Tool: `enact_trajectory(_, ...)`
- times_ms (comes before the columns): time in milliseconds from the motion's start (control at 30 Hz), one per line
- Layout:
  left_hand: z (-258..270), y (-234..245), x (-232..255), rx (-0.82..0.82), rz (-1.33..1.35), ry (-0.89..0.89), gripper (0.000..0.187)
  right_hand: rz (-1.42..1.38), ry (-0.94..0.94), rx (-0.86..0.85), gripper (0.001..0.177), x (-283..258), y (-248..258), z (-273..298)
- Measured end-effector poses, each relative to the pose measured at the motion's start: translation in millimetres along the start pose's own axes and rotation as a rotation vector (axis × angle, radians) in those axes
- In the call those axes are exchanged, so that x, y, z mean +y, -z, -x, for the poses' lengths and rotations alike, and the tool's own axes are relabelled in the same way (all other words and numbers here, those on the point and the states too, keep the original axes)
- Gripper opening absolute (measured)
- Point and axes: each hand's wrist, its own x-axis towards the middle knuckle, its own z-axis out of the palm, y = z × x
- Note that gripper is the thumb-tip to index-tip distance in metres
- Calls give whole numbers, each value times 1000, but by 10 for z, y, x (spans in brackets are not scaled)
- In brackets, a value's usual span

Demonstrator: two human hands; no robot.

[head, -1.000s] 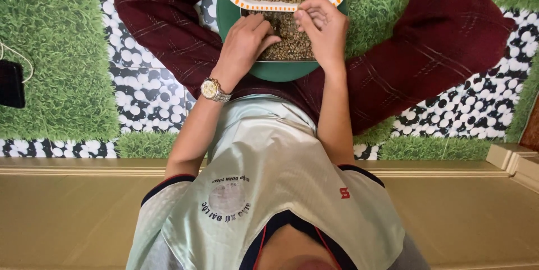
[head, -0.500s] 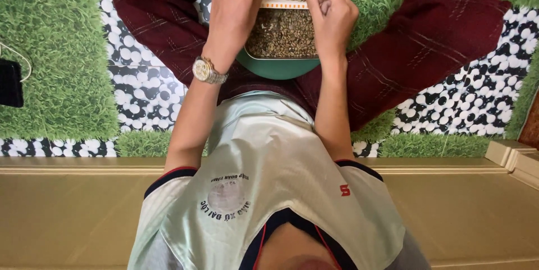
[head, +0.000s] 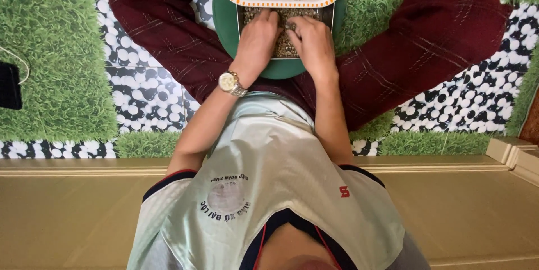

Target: Manual sorting of coffee beans to remove defects or debris

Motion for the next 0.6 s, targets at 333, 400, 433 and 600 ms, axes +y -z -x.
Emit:
enact_trajectory(333, -31, -33, 44, -45, 6, 38, 13, 53, -19, 49, 24, -77, -36, -46)
enact_trajectory(400, -27, -31, 49, -45, 49, 57, 12, 56, -29, 38, 23, -81, -27, -43)
enact_trajectory(433, -32, -30, 51, -39, 48, 55, 12, 58, -25, 42, 23, -79, -30, -42)
enact_trajectory(600, -51, -285, -103, -102, -70, 7, 10, 73, 6, -27, 12, 108, -109, -29)
